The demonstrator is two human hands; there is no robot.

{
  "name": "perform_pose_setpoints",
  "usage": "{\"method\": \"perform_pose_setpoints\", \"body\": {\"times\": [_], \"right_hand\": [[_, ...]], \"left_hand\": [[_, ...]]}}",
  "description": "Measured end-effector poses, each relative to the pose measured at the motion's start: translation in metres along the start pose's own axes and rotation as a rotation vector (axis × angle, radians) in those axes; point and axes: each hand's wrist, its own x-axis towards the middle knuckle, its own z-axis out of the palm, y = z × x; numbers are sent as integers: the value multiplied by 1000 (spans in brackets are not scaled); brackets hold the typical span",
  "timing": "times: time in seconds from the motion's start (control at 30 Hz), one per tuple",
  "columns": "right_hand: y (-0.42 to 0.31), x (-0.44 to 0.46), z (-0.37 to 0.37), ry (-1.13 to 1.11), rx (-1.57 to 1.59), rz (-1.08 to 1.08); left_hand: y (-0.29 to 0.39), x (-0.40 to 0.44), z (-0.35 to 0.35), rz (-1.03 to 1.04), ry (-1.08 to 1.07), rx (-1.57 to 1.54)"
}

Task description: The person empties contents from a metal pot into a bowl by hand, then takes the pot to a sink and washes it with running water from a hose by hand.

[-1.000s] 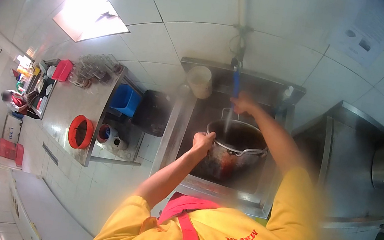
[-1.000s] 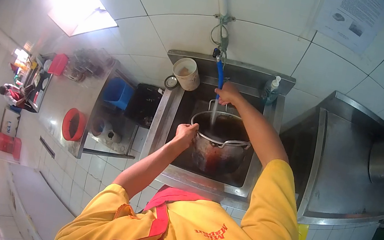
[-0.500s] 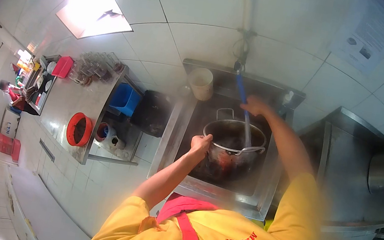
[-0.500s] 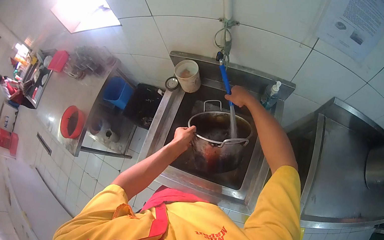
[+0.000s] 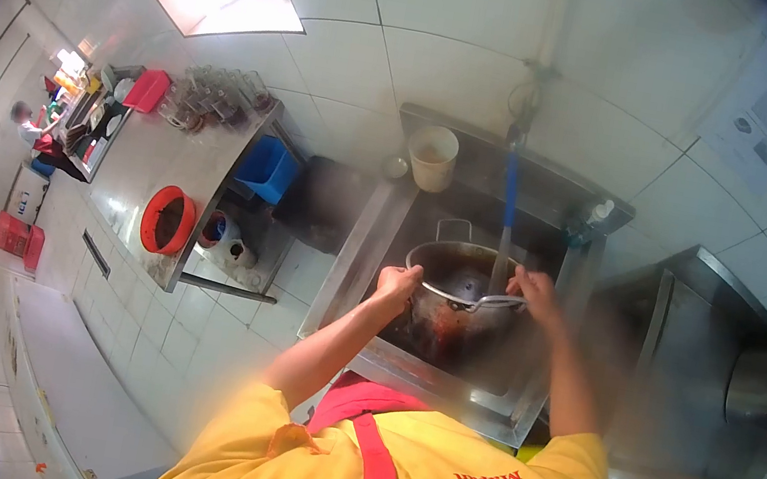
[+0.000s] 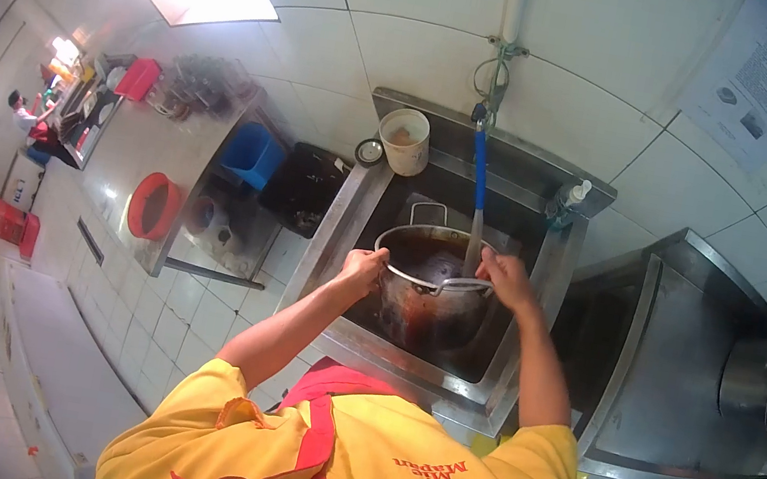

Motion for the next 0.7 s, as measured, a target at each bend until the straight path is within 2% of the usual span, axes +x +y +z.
{"method": "perform_pose_setpoints", "body": {"times": [0.03,0.1,0.13,0.2,0.23,0.3,0.33,0.37,0.43,0.47,0.53,0.57,0.67,0.7], "right_hand": [[9,-10,8,1,-2,10],[23,-22,26,434,-269,-440],[30,-27,34,435,-270,-433],[50,-30,49,699,-223,-394],[62,-24,60,845,-69,-418],[69,-21,62,881,-100,-417],[73,-20,61,919,-136,-412],[90,-14,60,927,-129,-409],[131,-2,60,1027,327,-186],[131,-4,61,1037,332,-176],[114,-8,57,1069,1239,186],[69,-17,60,977,1346,263],[73,-21,73,955,1508,251],[65,-23,83,987,1519,231]], "left_hand": [[-1,0,1,14,17,7],[2,0,6,24,29,20],[5,-3,9,86,40,119],[16,-5,12,158,50,217],[22,-5,12,208,59,296],[41,-13,12,293,83,524],[54,-19,13,294,84,532],[70,-30,15,381,18,534],[98,-47,22,486,-78,572],[108,-53,26,503,-106,611],[122,-60,33,525,-161,688],[125,-61,36,615,-217,704],[137,-75,38,808,-389,834],[146,-88,38,809,-435,863]]}}
